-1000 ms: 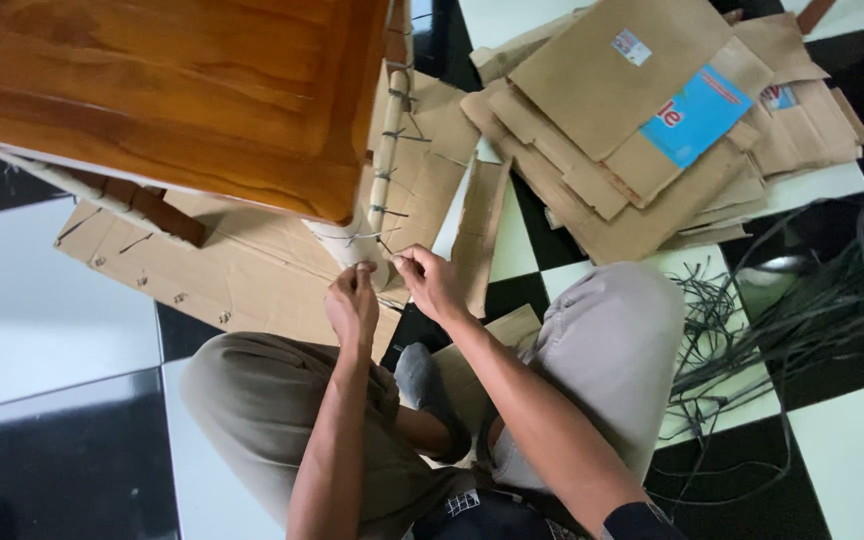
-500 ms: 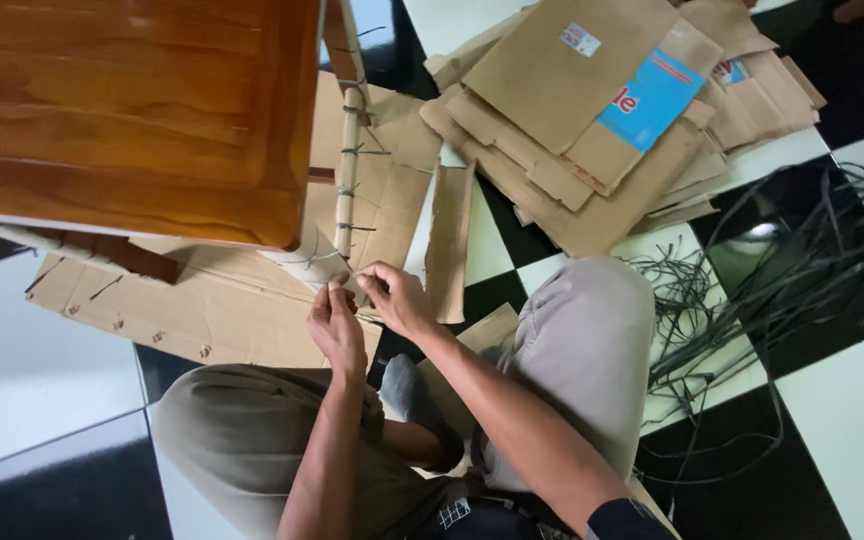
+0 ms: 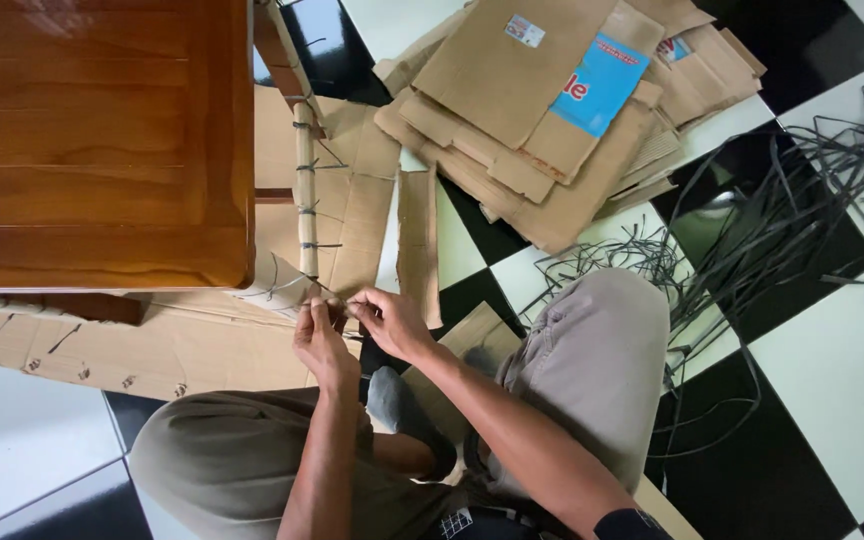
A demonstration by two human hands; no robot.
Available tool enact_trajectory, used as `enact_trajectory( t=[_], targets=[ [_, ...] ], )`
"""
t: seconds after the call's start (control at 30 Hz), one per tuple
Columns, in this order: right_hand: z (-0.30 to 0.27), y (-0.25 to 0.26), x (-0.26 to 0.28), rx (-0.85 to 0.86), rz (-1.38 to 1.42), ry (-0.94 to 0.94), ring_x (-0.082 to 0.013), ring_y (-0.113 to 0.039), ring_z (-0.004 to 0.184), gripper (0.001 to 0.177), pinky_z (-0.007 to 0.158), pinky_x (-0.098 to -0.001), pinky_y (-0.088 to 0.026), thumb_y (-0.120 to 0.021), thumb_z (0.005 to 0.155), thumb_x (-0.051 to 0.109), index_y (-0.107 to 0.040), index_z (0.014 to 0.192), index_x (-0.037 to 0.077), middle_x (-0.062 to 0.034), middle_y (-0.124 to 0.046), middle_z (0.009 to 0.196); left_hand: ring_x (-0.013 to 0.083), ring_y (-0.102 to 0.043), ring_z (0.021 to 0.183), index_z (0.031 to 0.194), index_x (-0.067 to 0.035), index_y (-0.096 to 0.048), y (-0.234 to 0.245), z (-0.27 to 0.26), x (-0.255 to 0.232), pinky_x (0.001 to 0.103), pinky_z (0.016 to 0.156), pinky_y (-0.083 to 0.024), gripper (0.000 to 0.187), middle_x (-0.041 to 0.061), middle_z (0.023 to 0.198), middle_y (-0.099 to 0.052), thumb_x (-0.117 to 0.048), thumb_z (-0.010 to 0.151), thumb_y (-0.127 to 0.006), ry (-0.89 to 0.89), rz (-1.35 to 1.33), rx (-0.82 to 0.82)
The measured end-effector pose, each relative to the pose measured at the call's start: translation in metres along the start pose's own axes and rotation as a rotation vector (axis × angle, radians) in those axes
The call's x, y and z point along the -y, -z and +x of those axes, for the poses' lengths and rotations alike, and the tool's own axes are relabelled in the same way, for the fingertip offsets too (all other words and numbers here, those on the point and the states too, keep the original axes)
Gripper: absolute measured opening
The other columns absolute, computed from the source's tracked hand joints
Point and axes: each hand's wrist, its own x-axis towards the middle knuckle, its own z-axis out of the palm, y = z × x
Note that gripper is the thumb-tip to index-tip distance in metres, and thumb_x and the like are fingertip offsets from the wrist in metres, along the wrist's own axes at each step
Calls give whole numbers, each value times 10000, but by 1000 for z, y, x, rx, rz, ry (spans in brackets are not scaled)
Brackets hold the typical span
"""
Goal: The person wraps the legs of a wooden chair with cardboard pieces and secures them by hand using plastic ties.
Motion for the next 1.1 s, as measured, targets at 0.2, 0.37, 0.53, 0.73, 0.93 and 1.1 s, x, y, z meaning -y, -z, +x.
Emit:
enact_trajectory(
  t=[0.2,0.37,0.53,0.73,0.93,1.1],
  targets=[
    [5,-8,-3,35,-13,-18,-300,-711,647,74,586,-382,-547,-689,981,206,-748,1002,168,-102,-719,678,72,-656,678,1200,-79,-654,4,-1,7,270,723,-620,205,60,788,-707,-110,1001,-615,-93,-47,15],
    [12,-23,-14,60,58,-64,-170,-694,605,103,579,-295,-542,-685,994,262,-759,975,194,7,-718,625,141,-701,672,1091,-78,-522,18,10,14,311,699,-630,179,109,765,-704,-48,994,-670,-210,-173,-83],
    [17,-27,4,42,127,-67,-206,-727,656,116,639,-339,-588,-683,988,245,-760,1028,169,-48,-738,671,140,-700,697,987,-92,-622,22,-2,-2,304,664,-613,62,111,805,-727,-57,1004,-670,-235,-107,-61],
    [18,-39,-13,25,87,-37,-212,-730,651,119,618,-336,-581,-682,997,213,-773,1012,137,-87,-746,685,98,-641,772,884,-61,-718,28,-15,-8,299,742,-582,63,89,809,-742,-47,937,-749,-267,88,13],
    [3,-28,2,40,-60,92,-358,-743,721,90,613,-431,-578,-680,981,196,-751,1021,159,-120,-744,729,57,-604,798,857,-104,-756,37,-10,2,268,733,-580,73,37,797,-726,-124,888,-819,-214,153,3],
    [0,-24,20,43,-85,173,-307,-741,679,61,605,-386,-575,-670,973,127,-721,984,158,-77,-731,702,80,-625,801,858,-87,-763,32,-12,-11,279,756,-588,78,48,799,-731,-101,873,-838,-246,129,22]
  ],
)
